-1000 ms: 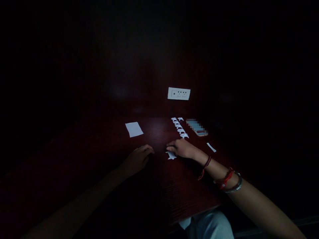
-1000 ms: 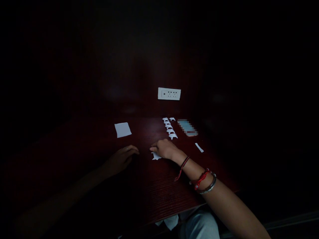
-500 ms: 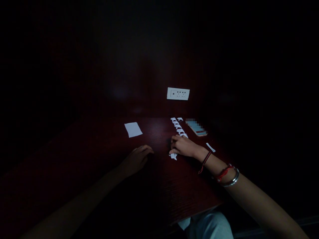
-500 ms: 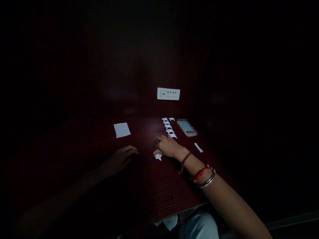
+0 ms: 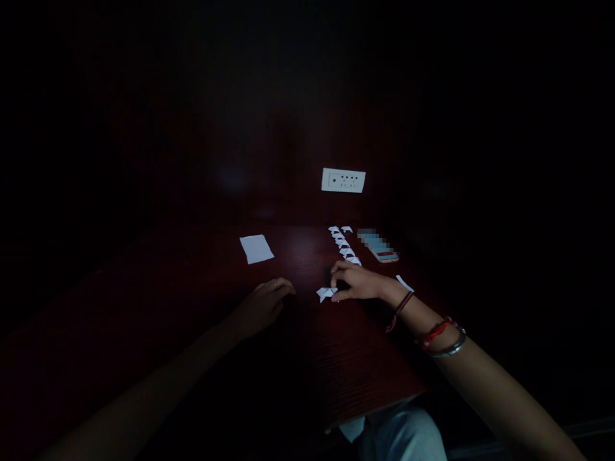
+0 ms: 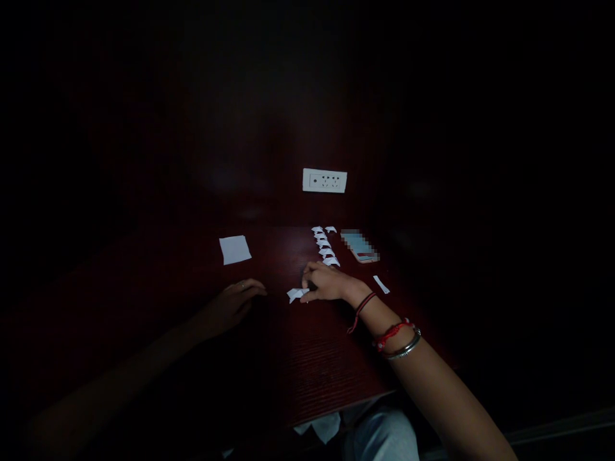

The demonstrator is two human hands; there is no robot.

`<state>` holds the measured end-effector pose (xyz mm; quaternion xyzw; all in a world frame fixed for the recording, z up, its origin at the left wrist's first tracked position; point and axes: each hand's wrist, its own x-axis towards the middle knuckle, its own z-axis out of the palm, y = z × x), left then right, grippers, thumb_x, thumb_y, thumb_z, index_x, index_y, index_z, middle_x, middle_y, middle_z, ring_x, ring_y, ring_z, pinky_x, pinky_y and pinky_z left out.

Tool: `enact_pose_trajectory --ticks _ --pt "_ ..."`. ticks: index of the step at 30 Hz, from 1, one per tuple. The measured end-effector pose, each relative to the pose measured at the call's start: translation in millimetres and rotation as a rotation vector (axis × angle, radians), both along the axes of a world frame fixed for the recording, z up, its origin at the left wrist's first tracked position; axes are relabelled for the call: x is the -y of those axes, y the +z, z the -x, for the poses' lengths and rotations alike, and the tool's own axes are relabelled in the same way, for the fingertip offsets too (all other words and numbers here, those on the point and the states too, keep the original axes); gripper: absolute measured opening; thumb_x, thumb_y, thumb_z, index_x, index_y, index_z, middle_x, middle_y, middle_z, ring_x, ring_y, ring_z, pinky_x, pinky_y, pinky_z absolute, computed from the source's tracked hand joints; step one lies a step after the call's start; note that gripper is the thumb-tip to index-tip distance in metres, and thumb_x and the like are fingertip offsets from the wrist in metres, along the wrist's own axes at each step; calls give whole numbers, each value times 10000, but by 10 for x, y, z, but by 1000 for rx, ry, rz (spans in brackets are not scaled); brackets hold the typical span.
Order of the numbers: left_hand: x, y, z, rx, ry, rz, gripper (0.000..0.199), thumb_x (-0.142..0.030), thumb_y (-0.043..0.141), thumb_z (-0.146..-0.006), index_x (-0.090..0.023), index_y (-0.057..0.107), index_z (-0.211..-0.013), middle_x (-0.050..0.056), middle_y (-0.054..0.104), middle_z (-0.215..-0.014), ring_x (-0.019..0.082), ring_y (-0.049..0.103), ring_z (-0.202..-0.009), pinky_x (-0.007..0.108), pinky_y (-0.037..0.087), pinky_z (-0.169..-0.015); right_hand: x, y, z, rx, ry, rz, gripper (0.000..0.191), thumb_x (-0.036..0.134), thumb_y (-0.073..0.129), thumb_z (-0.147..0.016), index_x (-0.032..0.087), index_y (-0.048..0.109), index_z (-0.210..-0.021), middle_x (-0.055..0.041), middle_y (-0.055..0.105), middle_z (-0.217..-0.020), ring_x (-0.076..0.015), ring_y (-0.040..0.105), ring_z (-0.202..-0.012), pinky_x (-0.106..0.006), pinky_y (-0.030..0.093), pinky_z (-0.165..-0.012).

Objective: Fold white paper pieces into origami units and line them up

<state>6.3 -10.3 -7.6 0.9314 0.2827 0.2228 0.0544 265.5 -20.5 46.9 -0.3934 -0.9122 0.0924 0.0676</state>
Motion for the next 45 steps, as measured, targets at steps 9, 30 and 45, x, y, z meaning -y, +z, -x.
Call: enact_pose_trajectory --ticks 9,30,45 --pt "23 50 6 -6 10 -16 400 -6 351 -709 -207 461 -1037 25 459 -1070 164 442 -990 325 349 -853 121 -32 195 63 -123 9 285 334 631 -646 151 569 -856 -69 451 -967 -208 432 -923 -341 367 -759" --pt "-8 45 -121 16 39 -72 281 -81 361 -776 -209 492 -990 34 424 -1124 182 418 -1024 347 344 -856 82 69 -5 -25 -75 -44 236 196 607 -652 161 573 -883 -42 461 -904 -147 457 -824 -255 368 -728" --pt "-540 -78 -1246 80 113 -82 222 -137 379 -786 -194 541 -927 43 459 -1060 187 481 -939 334 370 -844 -322 -78 -879 60 -209 -134 222 150 598 -670 128 612 -891 -75 519 -883 -171 476 -830 -278 372 -767"
